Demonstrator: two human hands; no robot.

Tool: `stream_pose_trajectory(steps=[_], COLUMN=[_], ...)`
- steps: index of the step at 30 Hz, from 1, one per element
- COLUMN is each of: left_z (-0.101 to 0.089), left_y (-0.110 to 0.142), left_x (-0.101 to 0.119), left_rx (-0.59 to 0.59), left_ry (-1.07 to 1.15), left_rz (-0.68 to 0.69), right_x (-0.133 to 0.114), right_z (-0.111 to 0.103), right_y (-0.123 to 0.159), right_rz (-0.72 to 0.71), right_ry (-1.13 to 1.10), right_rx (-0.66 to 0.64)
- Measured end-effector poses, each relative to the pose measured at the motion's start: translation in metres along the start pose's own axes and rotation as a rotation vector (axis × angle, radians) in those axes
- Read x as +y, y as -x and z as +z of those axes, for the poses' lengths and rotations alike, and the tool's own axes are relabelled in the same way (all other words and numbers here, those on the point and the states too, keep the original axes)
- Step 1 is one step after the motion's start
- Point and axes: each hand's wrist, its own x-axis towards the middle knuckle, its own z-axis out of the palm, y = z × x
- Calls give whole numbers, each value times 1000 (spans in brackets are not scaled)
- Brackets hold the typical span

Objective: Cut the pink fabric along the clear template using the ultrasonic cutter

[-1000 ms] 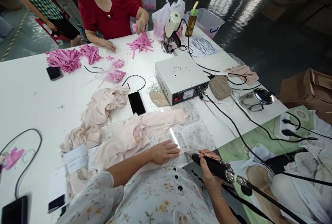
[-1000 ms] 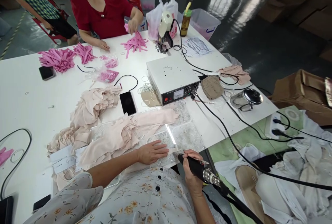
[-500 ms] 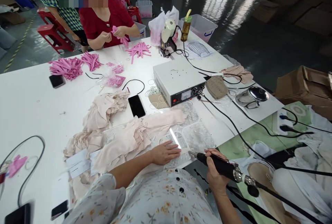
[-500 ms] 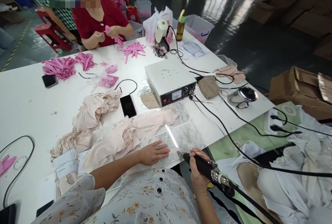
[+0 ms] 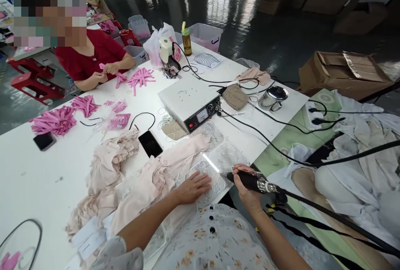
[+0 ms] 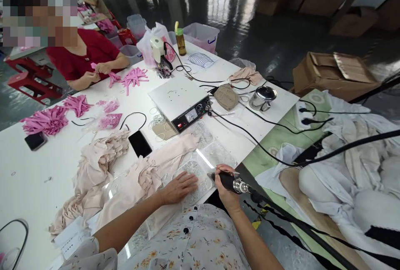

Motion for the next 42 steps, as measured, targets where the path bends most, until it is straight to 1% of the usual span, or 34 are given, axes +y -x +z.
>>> stream_pose_trajectory(steps=[4, 8, 14, 18, 25, 32, 37, 42], left_z=[-4, -11, -26, -27, -19, -14, -19, -28], left_y=[-4, -16, -29, -31, -30, -29, -33, -42], left_x=[-15, -31, -46, -51, -59, -63, -62, -63], left_rx=[-15, -44, -115, -139, -142, -131, -135, -168], left_ry=[-15, -22, -15, -23, -36, -46, -42, -22], left_rz=[22, 55, 175, 220, 265, 287, 304, 340], right_x=[0, 2, 2, 2, 7, 13, 14, 11], right_z=[5, 6, 6, 7, 12, 12, 12, 10], right_y=[-8, -14, -16, -16, -16, -16, -17, -20], right_rz=[-18, -31, -20, -19, -19, -8, 5, 13], right_ry=[-17, -21, -29, -42, -91, -107, -83, -58], right_rx=[12, 10, 4, 16, 65, 59, 65, 65])
